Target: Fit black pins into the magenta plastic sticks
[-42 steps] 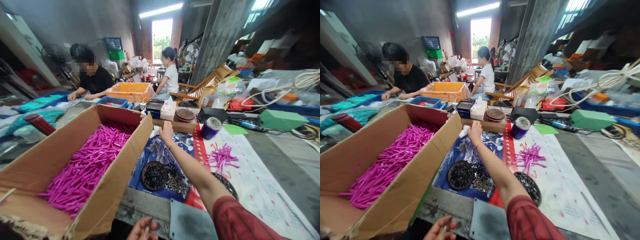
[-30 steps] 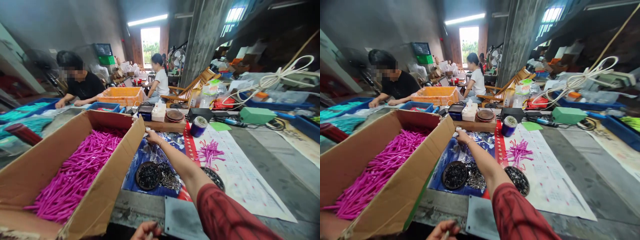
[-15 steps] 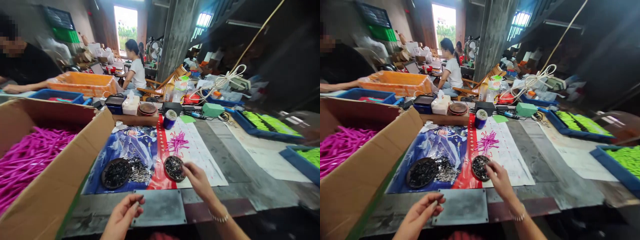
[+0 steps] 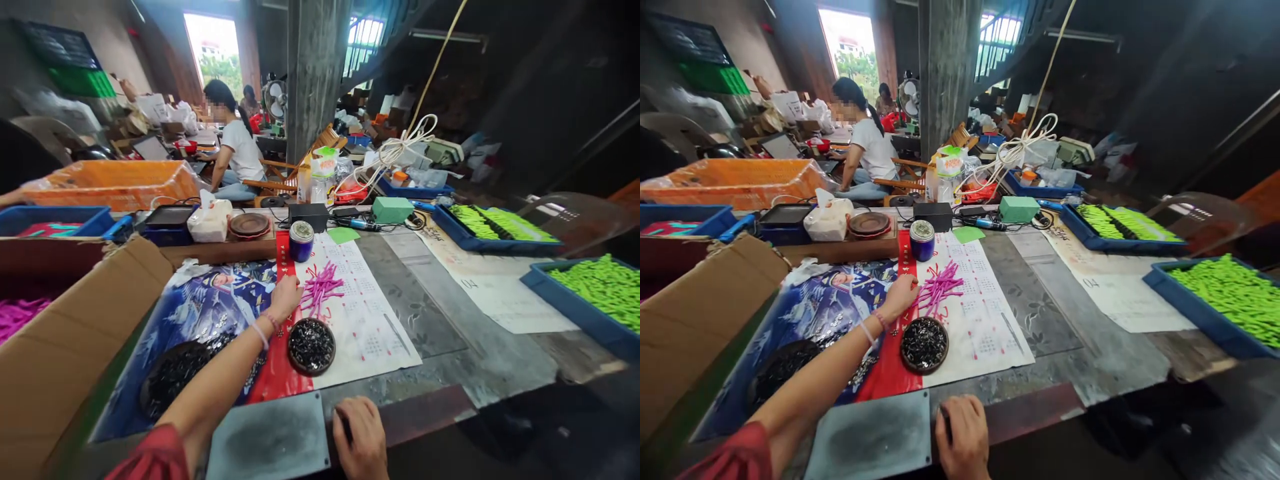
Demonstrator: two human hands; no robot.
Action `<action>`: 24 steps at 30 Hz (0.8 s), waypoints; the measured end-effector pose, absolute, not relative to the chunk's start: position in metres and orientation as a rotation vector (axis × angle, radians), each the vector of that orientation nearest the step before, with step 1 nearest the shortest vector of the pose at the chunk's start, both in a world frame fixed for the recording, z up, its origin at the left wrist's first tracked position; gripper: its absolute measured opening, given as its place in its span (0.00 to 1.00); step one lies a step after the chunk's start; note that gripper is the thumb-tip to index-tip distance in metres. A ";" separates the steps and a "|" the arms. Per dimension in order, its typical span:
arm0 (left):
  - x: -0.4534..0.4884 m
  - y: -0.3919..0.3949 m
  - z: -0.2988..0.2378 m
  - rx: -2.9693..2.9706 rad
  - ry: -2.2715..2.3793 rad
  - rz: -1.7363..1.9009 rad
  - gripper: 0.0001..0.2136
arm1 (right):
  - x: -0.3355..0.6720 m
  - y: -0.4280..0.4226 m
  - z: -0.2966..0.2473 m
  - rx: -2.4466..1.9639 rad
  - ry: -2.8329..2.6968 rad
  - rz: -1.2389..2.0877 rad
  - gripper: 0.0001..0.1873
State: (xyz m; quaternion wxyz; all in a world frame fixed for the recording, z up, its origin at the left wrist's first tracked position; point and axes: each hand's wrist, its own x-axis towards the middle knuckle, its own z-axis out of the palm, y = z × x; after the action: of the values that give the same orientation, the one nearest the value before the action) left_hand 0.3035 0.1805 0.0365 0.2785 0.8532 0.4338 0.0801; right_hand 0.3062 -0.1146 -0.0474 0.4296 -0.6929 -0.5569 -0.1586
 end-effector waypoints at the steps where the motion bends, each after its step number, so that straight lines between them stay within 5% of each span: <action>1: 0.313 0.186 0.035 2.314 1.187 0.162 0.11 | 0.307 -0.114 -0.050 -1.729 -1.386 -0.405 0.10; 10: 0.272 0.210 0.033 2.469 1.257 -0.108 0.12 | 0.308 -0.115 -0.056 -1.761 -1.390 -0.365 0.11; 18: 0.211 0.167 0.056 2.452 1.183 0.177 0.06 | 0.306 -0.121 -0.044 -1.691 -1.317 -0.249 0.07; 24: 0.149 0.060 0.062 2.268 0.802 0.468 0.08 | 0.296 -0.108 -0.012 -1.486 -0.659 0.469 0.14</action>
State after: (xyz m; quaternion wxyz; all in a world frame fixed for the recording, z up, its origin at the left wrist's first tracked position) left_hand 0.1486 0.0601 0.0615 0.3387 0.8707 0.3081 0.1797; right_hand 0.2956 -0.1081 -0.0121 0.6630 -0.6574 -0.2916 0.2077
